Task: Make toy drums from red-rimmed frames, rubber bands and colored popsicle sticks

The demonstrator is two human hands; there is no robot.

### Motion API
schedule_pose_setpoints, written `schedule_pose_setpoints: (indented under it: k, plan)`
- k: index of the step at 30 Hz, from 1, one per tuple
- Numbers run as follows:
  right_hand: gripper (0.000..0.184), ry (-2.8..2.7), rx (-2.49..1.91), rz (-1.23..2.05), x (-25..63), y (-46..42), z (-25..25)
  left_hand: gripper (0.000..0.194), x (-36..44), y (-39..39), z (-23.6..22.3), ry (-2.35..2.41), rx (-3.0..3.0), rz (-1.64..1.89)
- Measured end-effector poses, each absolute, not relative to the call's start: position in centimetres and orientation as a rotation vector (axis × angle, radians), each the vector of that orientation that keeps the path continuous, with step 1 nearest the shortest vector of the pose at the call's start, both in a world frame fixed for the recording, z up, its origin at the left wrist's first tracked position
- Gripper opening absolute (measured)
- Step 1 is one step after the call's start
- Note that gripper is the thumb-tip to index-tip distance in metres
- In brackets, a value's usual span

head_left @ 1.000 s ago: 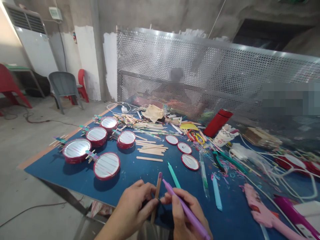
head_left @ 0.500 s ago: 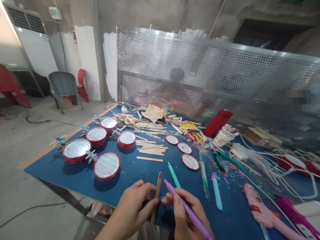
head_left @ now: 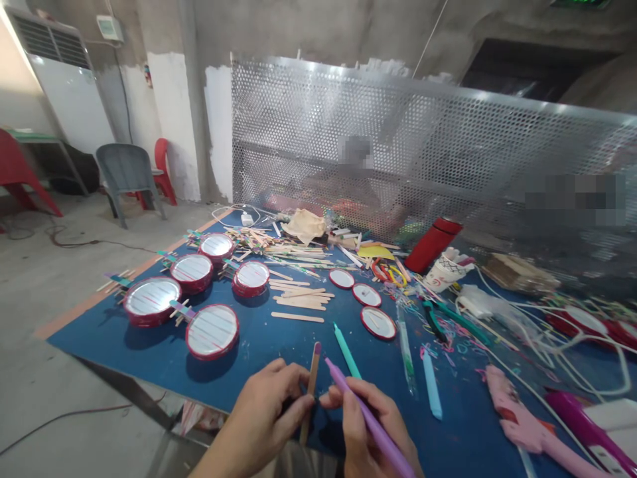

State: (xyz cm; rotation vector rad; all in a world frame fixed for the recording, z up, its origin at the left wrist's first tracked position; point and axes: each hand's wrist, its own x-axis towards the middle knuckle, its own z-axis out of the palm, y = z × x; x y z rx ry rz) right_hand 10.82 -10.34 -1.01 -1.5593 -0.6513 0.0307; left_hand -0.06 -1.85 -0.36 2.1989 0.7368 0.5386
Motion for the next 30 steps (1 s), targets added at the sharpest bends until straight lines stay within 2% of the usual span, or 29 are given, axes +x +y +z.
schedule_pose_setpoints:
  k: [4,11,14,16,18,22,27,30]
  plan:
    - [0.013,-0.753,-1.492,-0.010,10.8,-10.3,-1.1,0.015,-0.1,-1.9,-0.4,0.724,2.198,0.548]
    - [0.014,-0.682,-1.473,-0.071,11.1,-10.2,-1.8,0.015,-0.3,-1.8,-0.4,0.709,2.165,0.568]
    - [0.010,-0.903,-1.431,-0.233,12.6,-10.1,-1.8,0.015,-0.3,-1.6,-0.5,0.710,2.105,0.594]
    - [0.018,-1.165,-1.451,-0.337,14.3,-10.0,-1.8,0.015,-0.3,-1.4,-0.4,0.703,2.061,0.598]
    - [0.026,-1.413,-1.564,-0.466,16.4,-10.0,-1.7,0.017,-0.3,-1.2,-0.3,0.682,2.018,0.593]
    - [0.041,-1.623,-2.075,-0.704,19.5,-10.6,-1.8,0.018,-0.3,-1.0,-0.4,0.678,1.951,0.611]
    - [0.044,-1.582,-2.366,-0.710,19.5,-11.1,-1.0,0.017,0.0,-1.1,-1.0,0.681,1.923,0.582]
    - [0.038,-1.576,-2.459,-0.601,18.0,-9.9,-0.1,0.017,0.2,-1.0,-1.2,0.729,1.992,0.565]
